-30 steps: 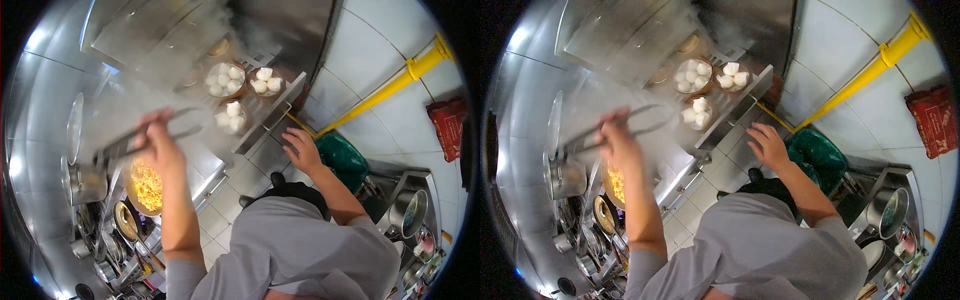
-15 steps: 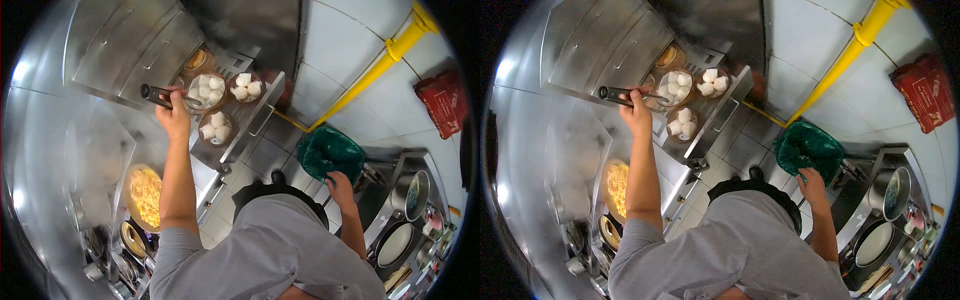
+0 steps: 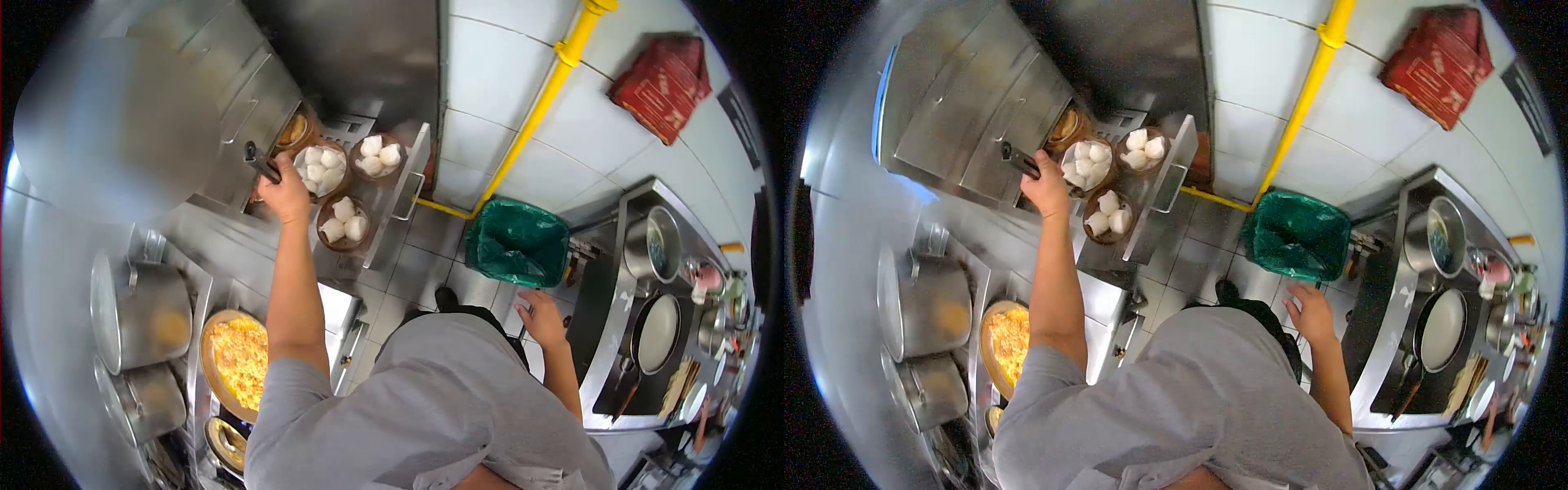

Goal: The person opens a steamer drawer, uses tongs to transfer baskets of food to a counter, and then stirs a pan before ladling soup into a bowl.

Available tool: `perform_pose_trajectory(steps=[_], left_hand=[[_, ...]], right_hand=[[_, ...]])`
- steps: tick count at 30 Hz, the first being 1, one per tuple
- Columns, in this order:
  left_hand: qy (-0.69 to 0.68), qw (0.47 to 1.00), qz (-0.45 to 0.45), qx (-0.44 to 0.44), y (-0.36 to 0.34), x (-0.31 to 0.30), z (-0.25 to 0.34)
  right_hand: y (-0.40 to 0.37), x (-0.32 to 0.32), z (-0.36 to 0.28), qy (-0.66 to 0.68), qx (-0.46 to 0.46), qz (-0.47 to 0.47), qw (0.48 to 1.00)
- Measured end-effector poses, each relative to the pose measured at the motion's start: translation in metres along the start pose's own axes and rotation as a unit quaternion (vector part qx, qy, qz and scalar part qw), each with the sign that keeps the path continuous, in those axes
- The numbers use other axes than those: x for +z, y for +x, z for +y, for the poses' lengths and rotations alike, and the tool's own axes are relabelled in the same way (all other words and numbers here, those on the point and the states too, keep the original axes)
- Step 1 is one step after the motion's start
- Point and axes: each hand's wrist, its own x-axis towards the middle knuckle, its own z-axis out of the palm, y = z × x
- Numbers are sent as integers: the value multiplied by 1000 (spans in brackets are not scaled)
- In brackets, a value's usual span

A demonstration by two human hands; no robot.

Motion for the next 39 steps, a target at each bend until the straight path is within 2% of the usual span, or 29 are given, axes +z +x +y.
perform_pose_trajectory(steps=[3,10,12,13,14,15,16,17,18,19,20,22,23,25,26,28,30,32,34,36,38,39], left_hand=[[-39,999,8,-1,8,-5,8],[-144,986,-55,63,15,-22,71],[-163,985,-41,36,18,-29,89],[-107,991,-33,74,30,-38,81],[-61,991,-72,95,32,-45,97],[-132,980,-117,87,44,-55,86],[-73,992,-81,59,17,-49,130],[-82,992,-89,39,35,-57,119],[-40,994,-89,44,15,-54,147],[-83,987,-137,26,19,-56,148],[-198,955,-218,43,21,-46,148],[-276,894,-344,81,-4,-25,175],[-291,880,-366,82,-32,-12,199],[-350,809,-465,85,-101,9,247],[-356,801,-474,88,-134,23,265],[-419,662,-622,7,-209,53,297],[-484,575,-659,-29,-303,85,335],[-480,548,-682,-60,-397,113,366],[-463,513,-715,-110,-494,143,399],[-461,491,-734,-88,-594,171,435],[-457,468,-749,-101,-687,197,471],[-471,431,-762,-107,-729,211,486]], right_hand=[[-50,11,7,-1,33,51,998],[-169,45,-6,-9,120,150,981],[-201,53,-8,-4,172,156,973],[-212,55,-15,6,178,173,969],[-219,49,-30,-19,166,192,967],[-225,47,-37,-35,162,189,968],[-235,43,-41,-51,168,187,967],[-241,43,-37,-39,148,180,972],[-249,40,-32,-27,127,174,976],[-254,30,-35,-24,115,194,974],[-255,21,-36,-23,97,212,972],[-266,12,-19,-41,65,237,969],[-274,6,-21,-44,88,255,962],[-290,-13,-11,-39,46,322,945],[-306,-20,-4,-40,55,332,941],[-339,-33,10,-41,69,361,929],[-388,-39,33,-38,100,387,916],[-448,-40,61,-40,133,412,900],[-517,-35,92,-61,235,439,865],[-587,-20,121,-48,338,448,826],[-658,-11,135,-35,430,419,799],[-689,-2,141,-43,469,423,775]])
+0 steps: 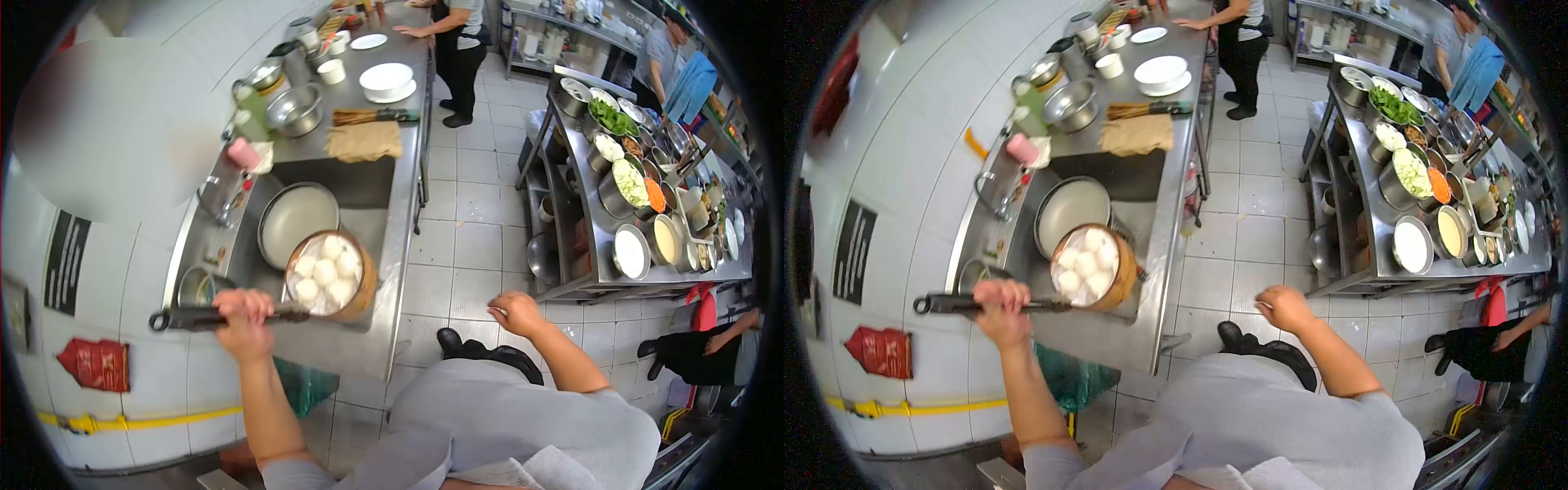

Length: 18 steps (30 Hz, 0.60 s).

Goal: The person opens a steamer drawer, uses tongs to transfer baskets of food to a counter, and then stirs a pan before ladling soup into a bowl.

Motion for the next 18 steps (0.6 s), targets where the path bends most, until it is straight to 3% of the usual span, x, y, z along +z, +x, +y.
perform_pose_trajectory(steps=[1,3,6,9,16,18], left_hand=[[-27,999,-32,-1,26,24,-24],[37,999,-12,-8,71,79,-57],[24,999,-43,5,135,127,-106],[13,998,-51,20,188,181,-132],[-14,999,-38,24,336,274,-188],[-34,997,-33,63,393,294,-220]], right_hand=[[-10,-9,27,-23,38,15,999],[-28,-36,59,-31,145,24,989],[-51,-53,101,-30,190,86,978],[-54,-69,112,-24,266,87,960],[-17,-63,130,24,316,81,945],[-5,-61,139,11,330,88,940]])
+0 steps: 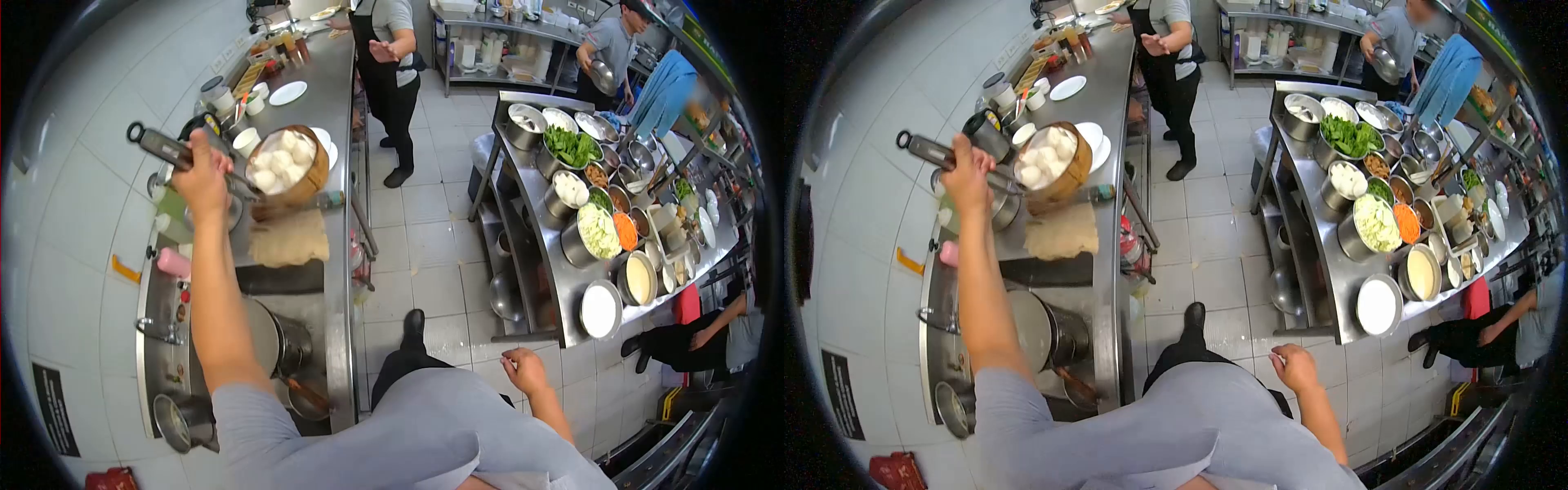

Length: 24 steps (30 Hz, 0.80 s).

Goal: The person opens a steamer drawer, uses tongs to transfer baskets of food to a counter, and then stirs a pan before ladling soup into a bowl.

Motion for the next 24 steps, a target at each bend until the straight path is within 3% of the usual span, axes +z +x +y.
perform_pose_trajectory(steps=[3,8,15,17,19,20,21,23,24], left_hand=[[57,998,29,26,73,32,-60],[297,950,69,72,194,32,-203],[386,914,117,51,266,19,-355],[394,912,107,47,263,14,-383],[351,922,155,52,254,6,-406],[343,926,156,13,256,-6,-422],[348,923,164,10,250,-13,-418],[147,972,176,49,227,-14,-379],[154,974,155,58,209,-20,-344]], right_hand=[[26,4,0,-10,33,22,999],[78,-9,-21,-56,122,20,991],[133,-29,-50,-76,207,45,974],[143,-26,-55,-71,226,34,971],[153,-22,-68,-60,240,7,969],[159,-18,-71,-64,236,2,970],[165,-14,-73,-54,216,2,975],[173,-6,-63,-46,185,-6,982],[177,-1,-53,-62,147,-5,987]])
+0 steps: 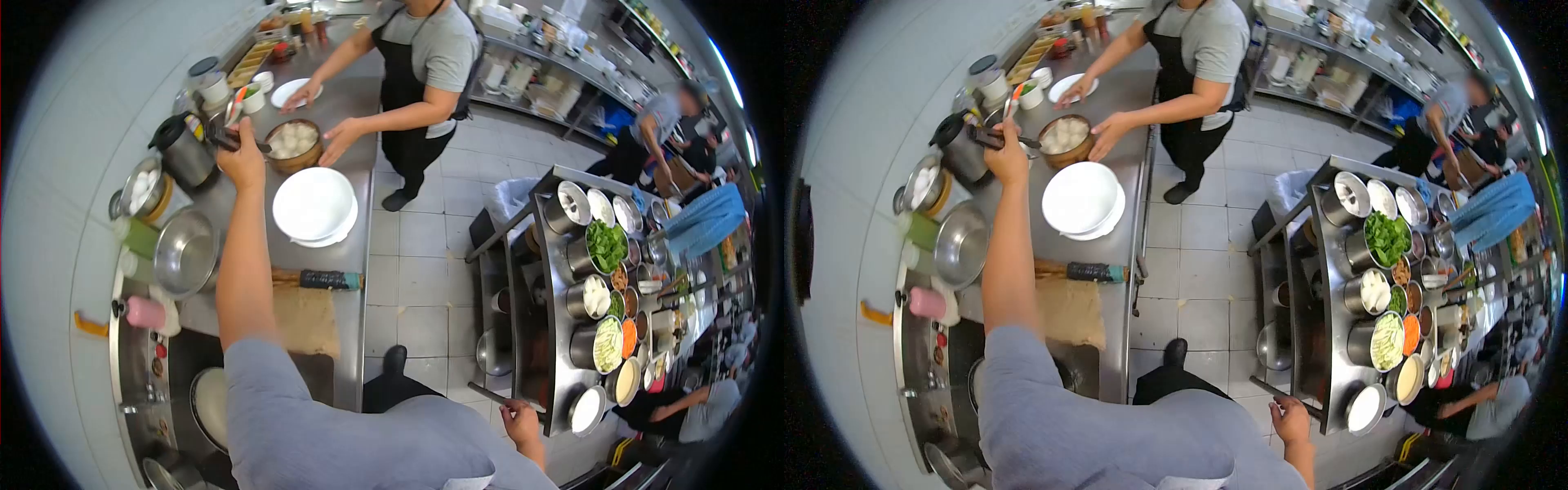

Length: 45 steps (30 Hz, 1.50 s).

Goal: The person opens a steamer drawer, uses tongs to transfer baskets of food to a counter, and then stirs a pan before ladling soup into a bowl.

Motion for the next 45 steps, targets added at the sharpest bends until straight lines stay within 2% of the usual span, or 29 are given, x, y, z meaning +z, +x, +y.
perform_pose_trajectory(steps=[1,3,4,6,7,9,13,14,16,18,20,23,25,27,29,31,33,35,36,38,41,43,45], left_hand=[[10,1000,12,5,-13,-26,30],[-13,999,-36,28,-40,-87,88],[9,999,-18,34,-53,-122,116],[2,996,-76,42,-86,-201,173],[37,997,-51,41,-102,-241,204],[4,999,-50,1,-137,-328,269],[51,997,-53,9,-237,-477,411],[100,993,-57,17,-270,-507,449],[170,985,8,0,-348,-556,518],[220,969,110,-24,-432,-591,579],[308,922,228,-50,-508,-607,627],[390,843,359,-87,-593,-617,685],[406,818,395,-100,-638,-616,717],[476,792,371,-87,-669,-611,757],[595,721,348,-78,-700,-610,791],[606,690,385,-90,-737,-609,819],[611,671,408,-98,-770,-601,827],[596,629,487,-114,-802,-596,834],[596,625,491,-115,-816,-596,834],[478,608,619,-135,-833,-601,832],[497,585,619,-169,-829,-632,828],[512,603,584,-184,-819,-670,835],[501,631,578,-127,-799,-722,844]], right_hand=[[4,2,5,-15,-40,5,999],[16,-4,0,12,-55,-16,998],[22,-3,1,0,-77,-8,997],[28,-6,-12,1,-108,-23,994],[31,-4,-14,-8,-138,-53,989],[32,14,-20,41,-258,-23,965],[10,52,-72,81,-373,-142,913],[-3,62,-92,105,-452,-157,872],[-46,79,-144,118,-602,-171,771],[-107,91,-202,113,-732,-233,630],[-187,98,-251,122,-820,-285,481],[-300,132,-275,62,-882,-372,282],[-362,156,-263,47,-895,-403,185],[-413,182,-246,33,-901,-422,97],[-436,210,-226,-9,-909,-391,140],[-445,237,-223,19,-907,-411,90],[-452,249,-225,7,-929,-340,148],[-460,251,-231,-29,-935,-325,140],[-467,252,-235,-64,-939,-303,147],[-476,259,-246,-88,-939,-297,149],[-488,274,-272,-131,-935,-281,171],[-502,283,-290,-138,-933,-257,209],[-516,289,-305,-156,-925,-243,248]])
